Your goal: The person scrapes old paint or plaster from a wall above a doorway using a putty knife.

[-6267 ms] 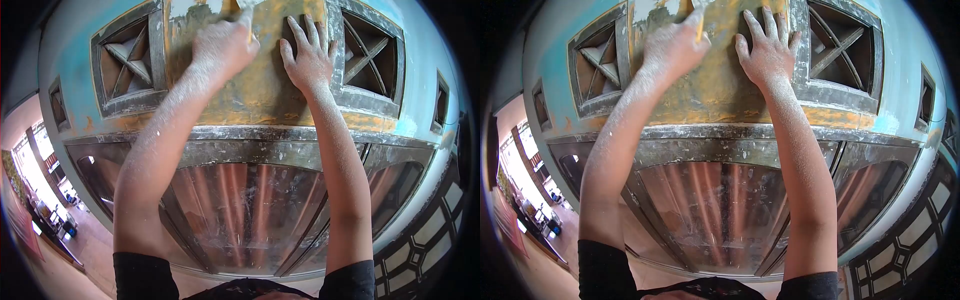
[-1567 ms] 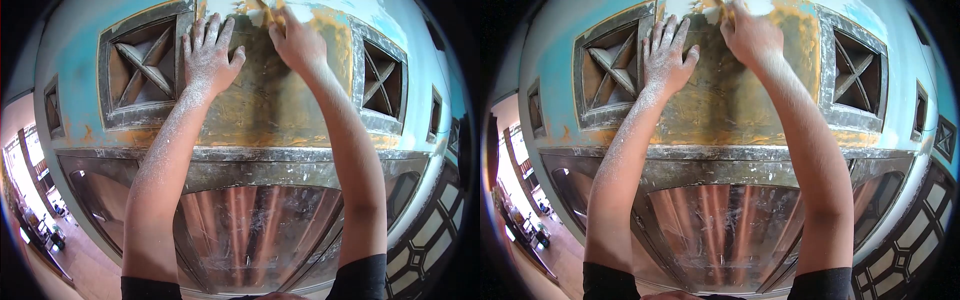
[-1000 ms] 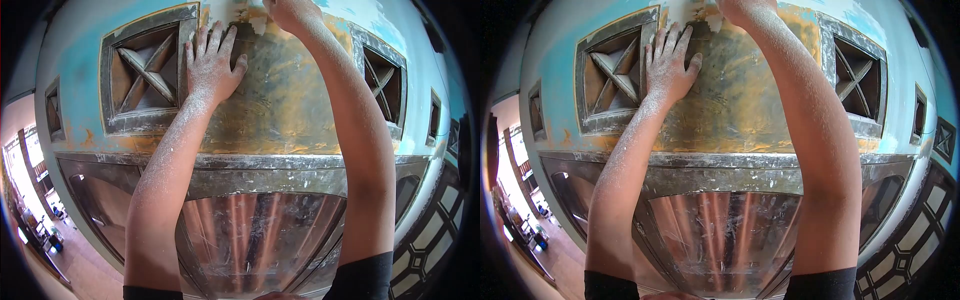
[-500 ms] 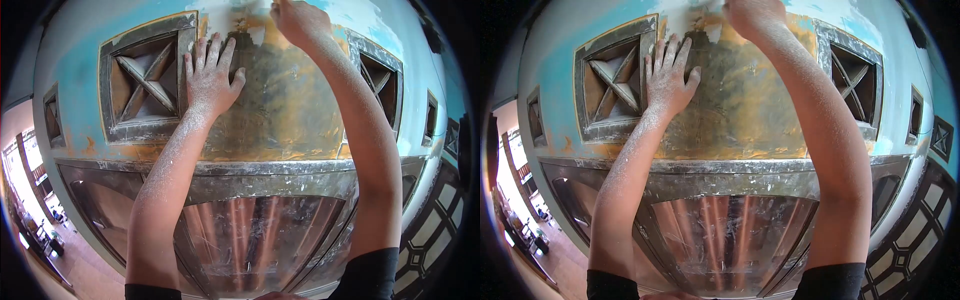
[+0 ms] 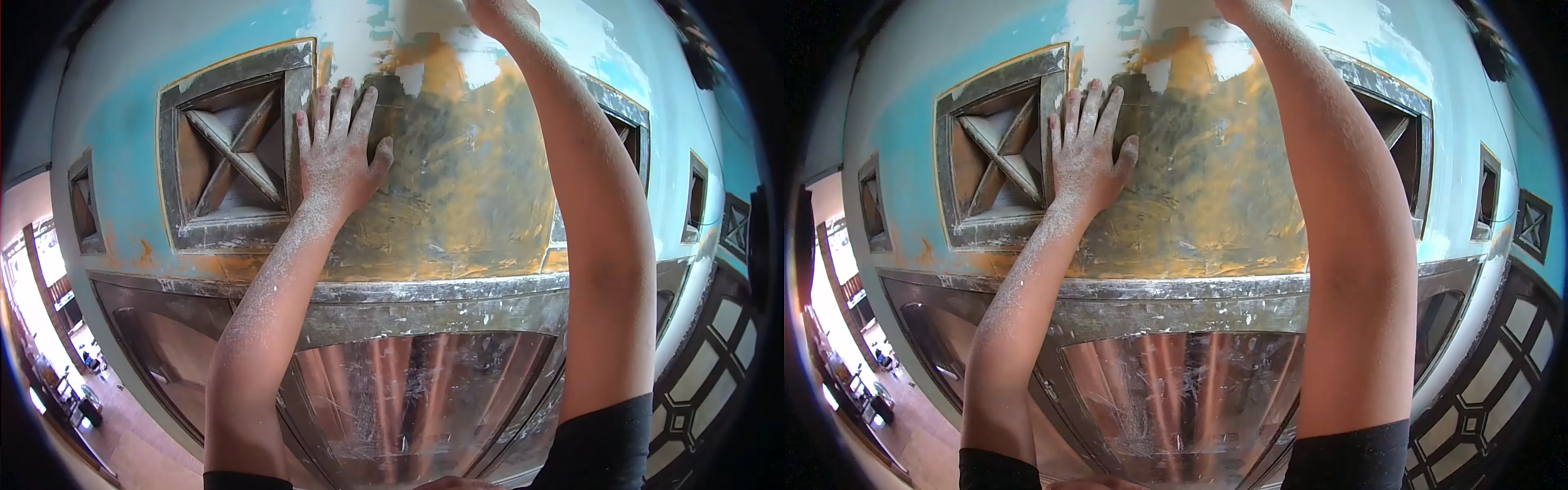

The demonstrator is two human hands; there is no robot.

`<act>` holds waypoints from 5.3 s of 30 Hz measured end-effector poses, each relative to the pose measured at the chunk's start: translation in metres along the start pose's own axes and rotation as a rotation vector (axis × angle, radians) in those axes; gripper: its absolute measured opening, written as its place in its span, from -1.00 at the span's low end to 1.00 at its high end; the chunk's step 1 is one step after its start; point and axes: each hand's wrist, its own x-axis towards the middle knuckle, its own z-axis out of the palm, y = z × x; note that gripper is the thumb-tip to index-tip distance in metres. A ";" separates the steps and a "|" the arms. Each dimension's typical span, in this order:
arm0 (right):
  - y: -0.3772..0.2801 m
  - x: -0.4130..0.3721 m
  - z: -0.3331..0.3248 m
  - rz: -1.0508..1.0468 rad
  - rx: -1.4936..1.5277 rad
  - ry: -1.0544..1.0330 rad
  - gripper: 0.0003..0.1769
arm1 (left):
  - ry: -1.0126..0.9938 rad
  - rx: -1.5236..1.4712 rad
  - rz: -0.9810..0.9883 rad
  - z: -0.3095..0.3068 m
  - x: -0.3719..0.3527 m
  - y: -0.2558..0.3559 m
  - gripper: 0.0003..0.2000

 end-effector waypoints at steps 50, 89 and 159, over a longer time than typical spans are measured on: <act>0.082 -0.025 -0.009 0.026 -0.009 -0.089 -0.53 | -0.069 0.058 0.036 0.004 0.037 0.045 -0.27; 0.067 -0.279 0.041 -0.053 0.348 0.016 -0.47 | 0.041 0.014 -0.020 0.018 -0.017 0.066 -0.29; 0.043 -0.232 0.059 0.021 0.199 0.198 -0.49 | 0.102 -0.010 0.022 0.019 -0.037 0.045 -0.34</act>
